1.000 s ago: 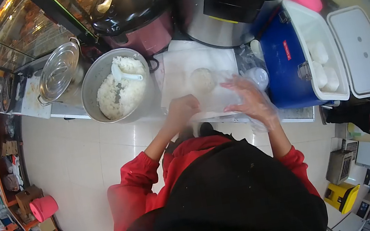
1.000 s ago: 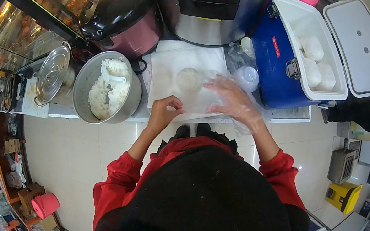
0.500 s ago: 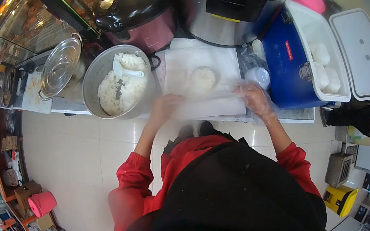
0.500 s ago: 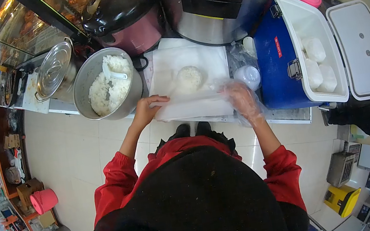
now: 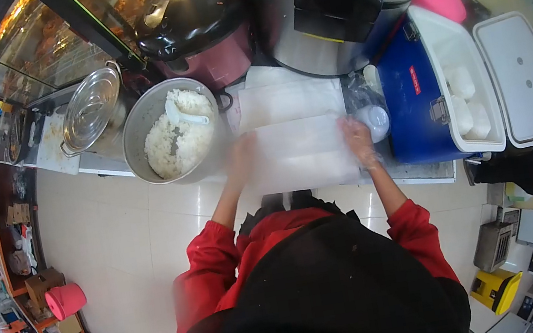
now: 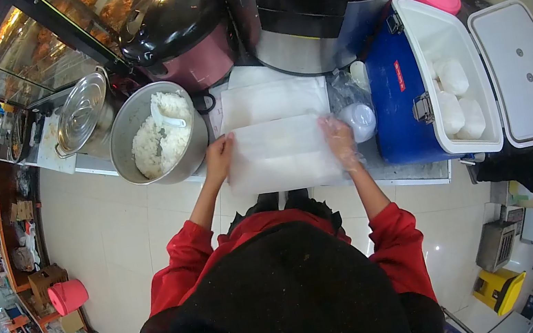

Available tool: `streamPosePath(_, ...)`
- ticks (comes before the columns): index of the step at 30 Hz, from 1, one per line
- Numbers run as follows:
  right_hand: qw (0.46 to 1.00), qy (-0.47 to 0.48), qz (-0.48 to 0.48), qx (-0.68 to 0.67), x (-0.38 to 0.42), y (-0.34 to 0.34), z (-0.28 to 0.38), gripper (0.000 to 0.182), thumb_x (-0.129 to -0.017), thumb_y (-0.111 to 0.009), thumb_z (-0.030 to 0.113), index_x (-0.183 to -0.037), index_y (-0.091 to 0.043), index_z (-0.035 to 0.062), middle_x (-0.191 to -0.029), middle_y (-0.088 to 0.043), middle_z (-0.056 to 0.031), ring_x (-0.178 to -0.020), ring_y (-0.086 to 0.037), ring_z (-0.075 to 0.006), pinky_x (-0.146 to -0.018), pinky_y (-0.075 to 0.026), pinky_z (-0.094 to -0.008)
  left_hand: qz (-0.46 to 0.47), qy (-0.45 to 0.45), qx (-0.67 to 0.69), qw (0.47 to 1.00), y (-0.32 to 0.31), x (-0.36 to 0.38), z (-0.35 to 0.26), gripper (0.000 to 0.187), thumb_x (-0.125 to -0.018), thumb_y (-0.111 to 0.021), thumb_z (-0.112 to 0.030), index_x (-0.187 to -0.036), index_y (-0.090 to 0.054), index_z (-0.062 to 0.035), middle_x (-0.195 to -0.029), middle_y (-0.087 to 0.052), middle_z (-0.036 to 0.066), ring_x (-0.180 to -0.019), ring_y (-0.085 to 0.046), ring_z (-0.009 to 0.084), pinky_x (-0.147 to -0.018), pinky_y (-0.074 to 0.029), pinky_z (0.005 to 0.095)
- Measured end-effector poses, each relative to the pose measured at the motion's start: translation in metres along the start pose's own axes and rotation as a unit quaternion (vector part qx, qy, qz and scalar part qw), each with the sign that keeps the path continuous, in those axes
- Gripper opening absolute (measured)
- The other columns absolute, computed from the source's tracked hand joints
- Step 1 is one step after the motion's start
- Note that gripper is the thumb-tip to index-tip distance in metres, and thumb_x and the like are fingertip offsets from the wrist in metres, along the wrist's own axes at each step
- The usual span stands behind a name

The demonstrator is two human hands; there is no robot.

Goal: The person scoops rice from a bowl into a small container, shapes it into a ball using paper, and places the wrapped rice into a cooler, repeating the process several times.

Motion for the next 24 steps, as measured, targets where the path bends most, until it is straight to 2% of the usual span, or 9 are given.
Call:
streamPosePath(3, 0.981, -0.042, 0.11, 0.155, -0.002, -0.011, -0.008, 0.03, -0.086, -0.048, 0.026, -0.098, -0.059, 0.0005, -0.092, -0.061, -0.0187, -0.078, -0.057, -0.0384, -0.069, -0.045, -0.0416, -0.034, -0.029, -0.113, 0.993, -0.01, -0.006, 0.002, 0.021, -0.087, -0.051, -0.018, -0.079, -0.052, 0.0014, -0.053, -0.049, 0.008, -0.05, -0.046, 0.0184, -0.052, -0.039, 0.0306)
streamPosePath(6, 0.981, -0.014, 0.012, 0.192, 0.004, 0.003, 0.007, 0.035, -0.085, -0.047, 0.022, -0.115, -0.05, 0.0037, -0.116, -0.051, -0.0209, -0.099, -0.052, -0.0367, -0.085, -0.042, -0.0403, -0.108, -0.081, -0.113, 0.984, 0.003, 0.0, -0.028, 0.009, -0.082, -0.053, -0.009, -0.085, -0.051, -0.0003, -0.065, -0.052, 0.011, -0.06, -0.052, 0.0232, -0.061, -0.042, 0.0305)
streamPosePath(8, 0.961, 0.141, -0.036, 0.237, 0.016, 0.014, 0.055, 0.042, -0.084, -0.047, 0.019, -0.123, -0.042, 0.0054, -0.128, -0.039, -0.02, -0.115, -0.041, -0.0339, -0.096, -0.032, -0.0407, -0.211, -0.193, -0.135, 0.949, 0.017, 0.01, -0.06, 0.011, -0.079, -0.053, -0.002, -0.089, -0.051, -0.0017, -0.076, -0.055, 0.013, -0.071, -0.055, 0.0259, -0.068, -0.043, 0.0305)
streamPosePath(9, 0.94, 0.216, -0.059, 0.258, 0.025, 0.014, 0.081, 0.047, -0.083, -0.046, 0.018, -0.128, -0.038, 0.0063, -0.134, -0.033, -0.0195, -0.123, -0.035, -0.0325, -0.102, -0.027, -0.0409, -0.156, -0.181, -0.117, 0.964, 0.018, 0.018, -0.071, 0.012, -0.08, -0.051, -0.003, -0.091, -0.052, -0.0014, -0.081, -0.056, 0.013, -0.076, -0.056, 0.027, -0.072, -0.043, 0.032)
streamPosePath(11, 0.913, 0.283, 0.087, 0.282, 0.036, -0.012, 0.109, 0.05, -0.083, -0.047, 0.019, -0.13, -0.037, 0.006, -0.139, -0.027, -0.0161, -0.132, -0.019, -0.0266, -0.108, -0.013, -0.0416, -0.046, -0.156, -0.081, 0.983, 0.015, 0.046, -0.089, 0.015, -0.081, -0.047, -0.004, -0.095, -0.052, -0.0007, -0.09, -0.057, 0.014, -0.086, -0.056, 0.0292, -0.078, -0.044, 0.0349)
streamPosePath(13, 0.901, 0.329, 0.151, 0.238, 0.045, -0.037, 0.118, 0.054, -0.084, -0.048, 0.022, -0.132, -0.033, 0.0046, -0.139, -0.026, -0.016, -0.131, -0.022, -0.0281, -0.107, -0.015, -0.0437, 0.148, -0.06, 0.089, 0.983, -0.011, 0.067, -0.07, 0.025, -0.077, -0.053, 0.0, -0.102, -0.049, 0.0008, -0.094, -0.057, 0.012, -0.087, -0.056, 0.0222, -0.08, -0.042, 0.0292)
streamPosePath(17, 0.91, 0.309, 0.171, 0.216, 0.039, -0.067, 0.092, 0.061, -0.083, -0.051, 0.029, -0.134, -0.03, 0.0045, -0.14, -0.025, -0.0152, -0.131, -0.021, -0.0283, -0.107, -0.014, -0.043, 0.19, 0.285, 0.401, 0.85, -0.014, 0.078, -0.031, 0.03, -0.087, -0.046, -0.014, -0.111, -0.048, 0.0038, -0.109, -0.055, 0.017, -0.106, -0.053, 0.0248, -0.092, -0.04, 0.0326)
streamPosePath(20, 0.914, 0.301, 0.162, 0.218, 0.044, -0.067, 0.087, 0.063, -0.082, -0.053, 0.03, -0.135, -0.028, 0.0048, -0.14, -0.025, -0.0148, -0.131, -0.021, -0.0281, -0.107, -0.014, -0.0433, 0.22, 0.271, 0.324, 0.879, 0.002, 0.056, -0.004, 0.032, -0.089, -0.043, -0.019, -0.112, -0.047, 0.0034, -0.11, -0.055, 0.016, -0.109, -0.051, 0.0246, -0.093, -0.039, 0.0338)
streamPosePath(24, 0.924, 0.277, 0.166, 0.206, 0.045, -0.069, 0.088, 0.064, -0.082, -0.054, 0.028, -0.135, -0.027, 0.0052, -0.141, -0.024, -0.0146, -0.132, -0.02, -0.028, -0.107, -0.014, -0.0439, 0.154, 0.25, 0.274, 0.916, 0.01, 0.013, 0.001, 0.046, -0.084, -0.051, -0.035, -0.109, -0.05, 0.0039, -0.107, -0.056, 0.013, -0.103, -0.052, 0.0202, -0.089, -0.038, 0.0305)
Point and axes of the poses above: each hand's wrist, its own x-axis away from the middle knuckle, its own y-axis out of the back of the hand, z = x × y, the point moved 4 cm from there along -x, towards the middle knuckle
